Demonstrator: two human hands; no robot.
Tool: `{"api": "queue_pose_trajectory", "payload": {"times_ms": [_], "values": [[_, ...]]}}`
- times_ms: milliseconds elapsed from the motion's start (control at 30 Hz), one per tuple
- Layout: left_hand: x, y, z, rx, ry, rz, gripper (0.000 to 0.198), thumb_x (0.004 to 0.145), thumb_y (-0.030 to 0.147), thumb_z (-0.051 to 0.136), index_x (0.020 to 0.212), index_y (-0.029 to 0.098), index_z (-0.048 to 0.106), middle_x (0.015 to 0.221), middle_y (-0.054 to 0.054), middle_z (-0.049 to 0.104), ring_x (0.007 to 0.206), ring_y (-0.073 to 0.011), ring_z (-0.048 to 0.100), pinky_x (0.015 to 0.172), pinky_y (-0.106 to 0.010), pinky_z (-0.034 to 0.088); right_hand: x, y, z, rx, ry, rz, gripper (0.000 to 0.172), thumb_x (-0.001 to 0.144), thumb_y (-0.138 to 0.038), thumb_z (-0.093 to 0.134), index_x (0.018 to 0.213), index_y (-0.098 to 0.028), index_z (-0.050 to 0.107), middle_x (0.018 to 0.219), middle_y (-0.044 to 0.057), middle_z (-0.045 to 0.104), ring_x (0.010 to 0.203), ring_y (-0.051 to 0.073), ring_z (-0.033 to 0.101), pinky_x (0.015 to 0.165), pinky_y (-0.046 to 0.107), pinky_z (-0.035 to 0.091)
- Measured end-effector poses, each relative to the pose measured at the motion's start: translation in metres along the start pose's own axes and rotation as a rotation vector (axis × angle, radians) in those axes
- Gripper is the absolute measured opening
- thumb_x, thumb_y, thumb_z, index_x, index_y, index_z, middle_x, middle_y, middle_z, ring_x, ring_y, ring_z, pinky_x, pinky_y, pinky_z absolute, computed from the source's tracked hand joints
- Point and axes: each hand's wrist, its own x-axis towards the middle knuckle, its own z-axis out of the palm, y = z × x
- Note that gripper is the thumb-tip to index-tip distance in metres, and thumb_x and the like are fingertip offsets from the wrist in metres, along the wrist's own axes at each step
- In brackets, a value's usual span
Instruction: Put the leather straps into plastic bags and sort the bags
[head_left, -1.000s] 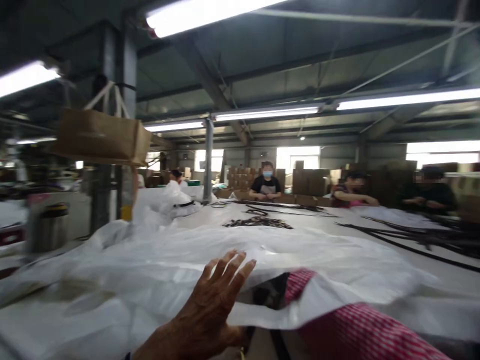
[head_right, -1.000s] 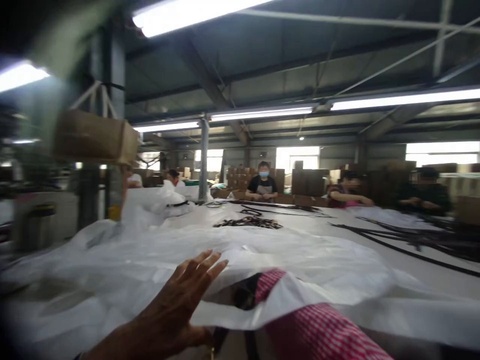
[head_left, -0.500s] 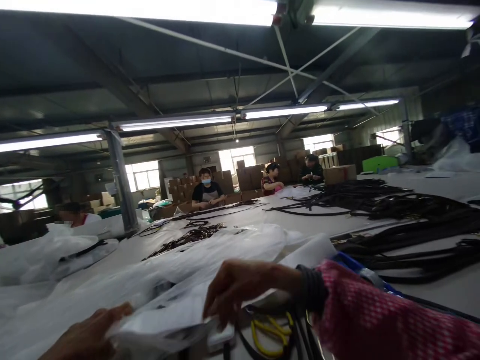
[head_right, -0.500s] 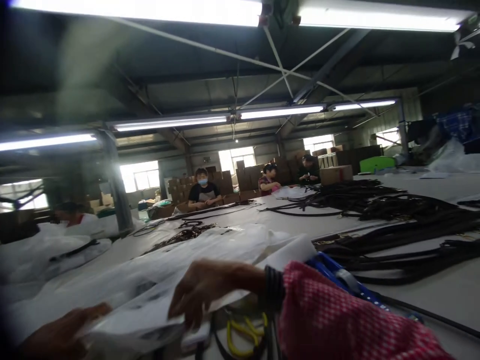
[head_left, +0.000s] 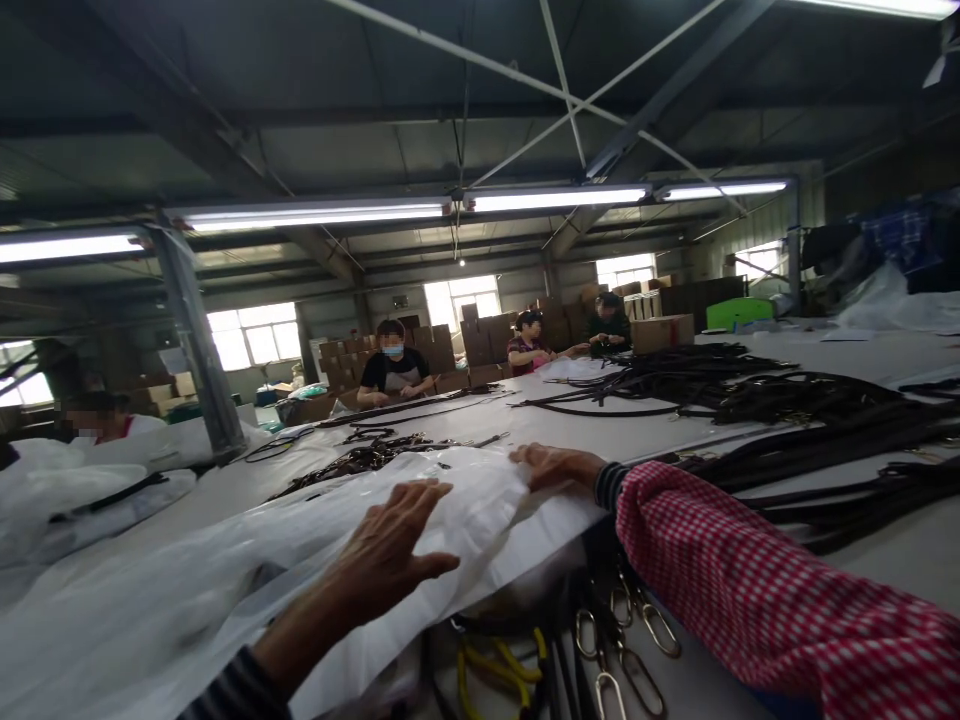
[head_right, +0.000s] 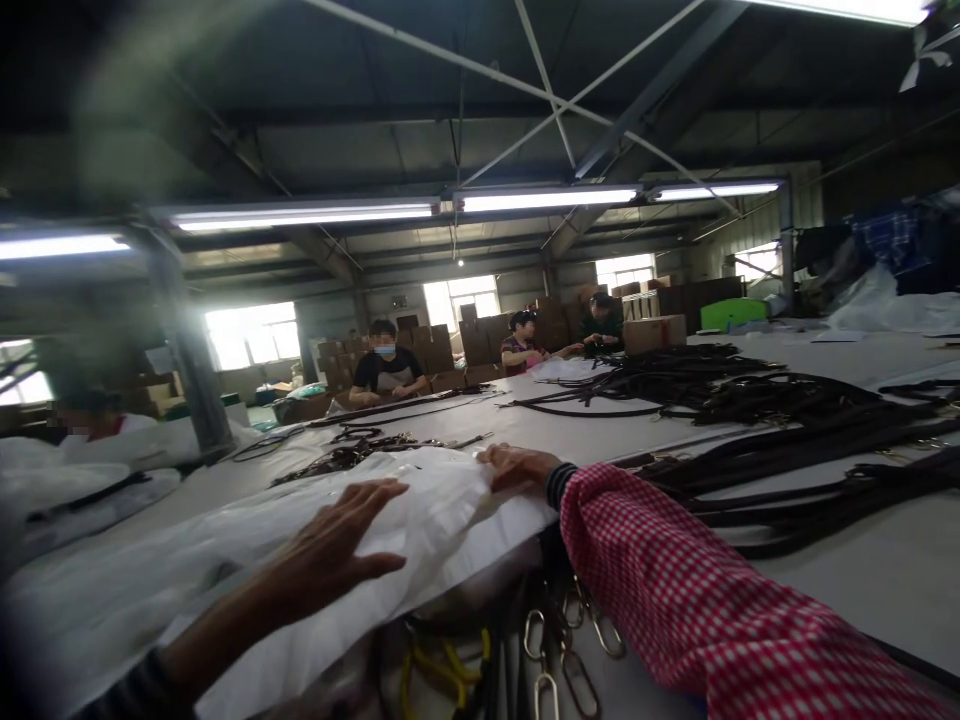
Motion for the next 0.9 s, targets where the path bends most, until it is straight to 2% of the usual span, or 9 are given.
{"api": "queue_pose_trajectory", "payload": {"times_ms": [100,200,300,400,467,567,633,767,900], "values": [[0.037,0.030,0.017,0.035,0.091,0.078,0.074,0.089,0.048,0.065,0.153,0.028,0.033,0.162,-0.010,0.033,0.150,-0.0305,0.027,0.114,-0.057,0.033,0.015,-0.015,0.003,0.043,0.009,-0.075,0.024,0.072,-0.024,0.068,0.092,-0.014,0.073,0.080,0.001,0.068,0.075,0.017,0.060,0.067,0.025,0.046],[0.068,0.035,0.017,0.032,0.138,0.099,0.084,0.085,0.041,0.070,0.154,0.024,0.026,0.163,-0.013,0.031,0.150,-0.0308,0.026,0.113,-0.056,0.034,0.032,-0.032,0.002,0.070,0.054,-0.158,0.013,0.072,-0.019,0.066,0.082,-0.013,0.070,0.072,-0.001,0.063,0.069,0.013,0.054,0.063,0.023,0.040],[0.093,0.030,0.012,0.026,0.134,0.034,0.080,0.075,0.034,0.075,0.145,0.021,0.037,0.144,-0.015,0.054,0.133,-0.0345,0.049,0.099,-0.049,0.046,0.039,-0.053,0.000,0.107,0.038,-0.236,0.007,0.070,-0.017,0.068,0.076,-0.013,0.068,0.070,-0.002,0.061,0.067,0.011,0.049,0.060,0.021,0.037],[0.099,0.018,0.014,0.027,0.106,-0.020,0.042,0.081,0.031,0.065,0.122,0.023,0.056,0.104,-0.008,0.072,0.098,-0.0299,0.068,0.076,-0.036,0.048,0.030,-0.063,-0.013,0.159,-0.066,-0.259,0.018,0.077,-0.032,0.071,0.076,-0.014,0.071,0.068,-0.001,0.061,0.062,0.011,0.051,0.056,0.021,0.038],[0.088,0.006,0.021,0.033,0.096,-0.036,0.024,0.086,0.024,0.056,0.109,0.025,0.063,0.092,-0.005,0.072,0.090,-0.0276,0.069,0.071,-0.033,0.045,0.022,-0.059,-0.028,0.199,-0.108,-0.246,0.030,0.080,-0.044,0.070,0.093,-0.017,0.075,0.082,0.001,0.069,0.070,0.013,0.058,0.060,0.021,0.043],[0.053,-0.011,0.037,0.086,0.090,-0.047,0.036,0.081,0.009,0.050,0.109,0.025,0.065,0.097,-0.006,0.072,0.095,-0.0269,0.067,0.077,-0.034,0.045,0.016,-0.040,-0.048,0.201,-0.017,-0.173,0.036,0.083,-0.042,0.065,0.109,-0.017,0.073,0.104,0.007,0.072,0.088,0.017,0.062,0.069,0.023,0.046],[0.024,-0.018,0.047,0.143,0.045,-0.003,0.045,0.078,0.004,0.049,0.116,0.025,0.063,0.101,-0.006,0.071,0.097,-0.0256,0.064,0.082,-0.035,0.045,0.017,-0.027,-0.051,0.151,0.009,-0.111,0.027,0.078,-0.037,0.069,0.093,-0.014,0.075,0.092,0.008,0.072,0.084,0.019,0.060,0.068,0.025,0.044],[-0.021,-0.016,0.057,0.123,-0.084,0.098,0.039,0.082,0.006,0.050,0.114,0.025,0.061,0.107,-0.005,0.067,0.101,-0.0246,0.059,0.084,-0.036,0.045,0.016,-0.020,-0.032,0.069,-0.149,-0.047,0.023,0.074,-0.034,0.071,0.062,-0.016,0.065,0.063,0.001,0.060,0.065,0.014,0.050,0.060,0.026,0.037],[-0.035,-0.005,0.055,0.061,-0.150,0.124,0.028,0.087,0.003,0.045,0.098,0.024,0.060,0.110,-0.003,0.065,0.104,-0.0235,0.057,0.082,-0.036,0.045,0.007,-0.029,-0.018,0.092,-0.357,0.007,0.033,0.081,-0.045,0.062,0.072,-0.015,0.069,0.064,0.001,0.060,0.056,0.012,0.049,0.056,0.025,0.039]]}}
